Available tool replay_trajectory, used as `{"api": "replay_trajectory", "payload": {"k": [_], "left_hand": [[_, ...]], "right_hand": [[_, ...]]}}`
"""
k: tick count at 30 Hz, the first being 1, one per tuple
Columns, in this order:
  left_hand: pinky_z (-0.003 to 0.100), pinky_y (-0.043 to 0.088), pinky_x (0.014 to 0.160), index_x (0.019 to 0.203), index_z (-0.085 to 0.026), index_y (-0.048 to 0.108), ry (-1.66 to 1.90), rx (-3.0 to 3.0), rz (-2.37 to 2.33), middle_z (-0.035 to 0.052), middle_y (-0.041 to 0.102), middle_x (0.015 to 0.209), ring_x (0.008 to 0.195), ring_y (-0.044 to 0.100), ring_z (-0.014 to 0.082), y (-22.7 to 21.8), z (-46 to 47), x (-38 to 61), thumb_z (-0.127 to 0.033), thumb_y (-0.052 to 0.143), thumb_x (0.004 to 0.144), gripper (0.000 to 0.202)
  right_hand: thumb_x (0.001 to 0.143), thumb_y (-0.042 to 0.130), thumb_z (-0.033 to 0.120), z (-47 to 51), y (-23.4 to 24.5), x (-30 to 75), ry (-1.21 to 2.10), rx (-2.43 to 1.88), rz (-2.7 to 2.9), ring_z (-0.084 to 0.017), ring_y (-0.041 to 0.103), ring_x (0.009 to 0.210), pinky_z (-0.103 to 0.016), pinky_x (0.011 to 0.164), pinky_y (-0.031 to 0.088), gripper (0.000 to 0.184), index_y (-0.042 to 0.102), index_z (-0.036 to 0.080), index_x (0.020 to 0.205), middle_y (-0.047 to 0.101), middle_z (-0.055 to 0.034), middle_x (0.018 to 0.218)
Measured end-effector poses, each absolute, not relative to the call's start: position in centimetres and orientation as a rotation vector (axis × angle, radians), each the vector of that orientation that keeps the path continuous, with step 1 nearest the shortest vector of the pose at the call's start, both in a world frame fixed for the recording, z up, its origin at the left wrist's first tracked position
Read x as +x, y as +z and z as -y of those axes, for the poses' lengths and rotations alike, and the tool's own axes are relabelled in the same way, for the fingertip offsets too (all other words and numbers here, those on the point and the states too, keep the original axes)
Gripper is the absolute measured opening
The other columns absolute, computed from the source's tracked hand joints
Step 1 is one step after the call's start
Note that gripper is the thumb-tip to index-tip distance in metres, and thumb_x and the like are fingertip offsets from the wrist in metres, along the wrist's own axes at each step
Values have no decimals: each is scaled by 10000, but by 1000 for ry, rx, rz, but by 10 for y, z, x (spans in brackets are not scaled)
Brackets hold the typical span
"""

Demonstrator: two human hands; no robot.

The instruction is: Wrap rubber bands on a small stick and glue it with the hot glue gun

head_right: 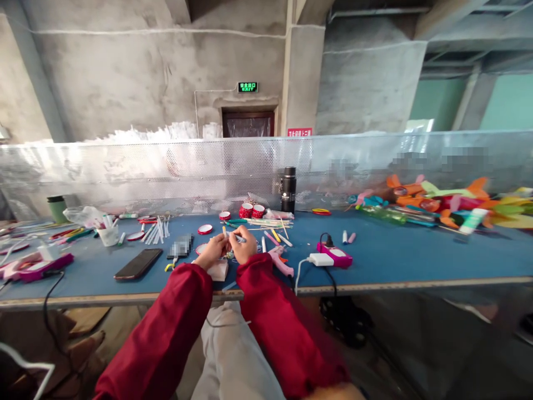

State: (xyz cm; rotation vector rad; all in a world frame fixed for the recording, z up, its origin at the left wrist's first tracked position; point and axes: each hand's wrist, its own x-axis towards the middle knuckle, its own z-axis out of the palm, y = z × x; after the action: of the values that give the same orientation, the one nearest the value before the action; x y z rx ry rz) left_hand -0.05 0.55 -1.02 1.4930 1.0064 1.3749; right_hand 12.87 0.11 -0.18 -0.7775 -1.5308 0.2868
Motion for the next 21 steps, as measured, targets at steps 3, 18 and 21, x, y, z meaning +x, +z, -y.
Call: {"api": "replay_trajectory", "payload": {"k": [3,18,21], "left_hand": [[221,235,462,672,-175,485,1348,1473,-1000,-30,468,510,423,360,66,-9,-6,-1,-324,550,918,294],[219,253,485,680,-166,490,1333,1422,-979,-14,484,545,452,364,67,-4,-2,-1,-230,521,928,259],[220,259,495,675,-171,478,1335,1407,-950,-15,480,547,464,378,70,-4,-3,0,-262,556,927,279]], "right_hand": [[858,575,392,-2,-1,129,291,-765,1523,-188,626,635,-283,600,464,196,524,260,722,667,-1,653],[860,577,394,-4,-1,129,281,-752,1517,-189,622,647,-283,605,465,193,539,261,724,667,-4,670],[859,569,386,-3,-1,128,288,-761,1523,-187,624,642,-281,605,468,187,536,263,722,668,-2,665]]}}
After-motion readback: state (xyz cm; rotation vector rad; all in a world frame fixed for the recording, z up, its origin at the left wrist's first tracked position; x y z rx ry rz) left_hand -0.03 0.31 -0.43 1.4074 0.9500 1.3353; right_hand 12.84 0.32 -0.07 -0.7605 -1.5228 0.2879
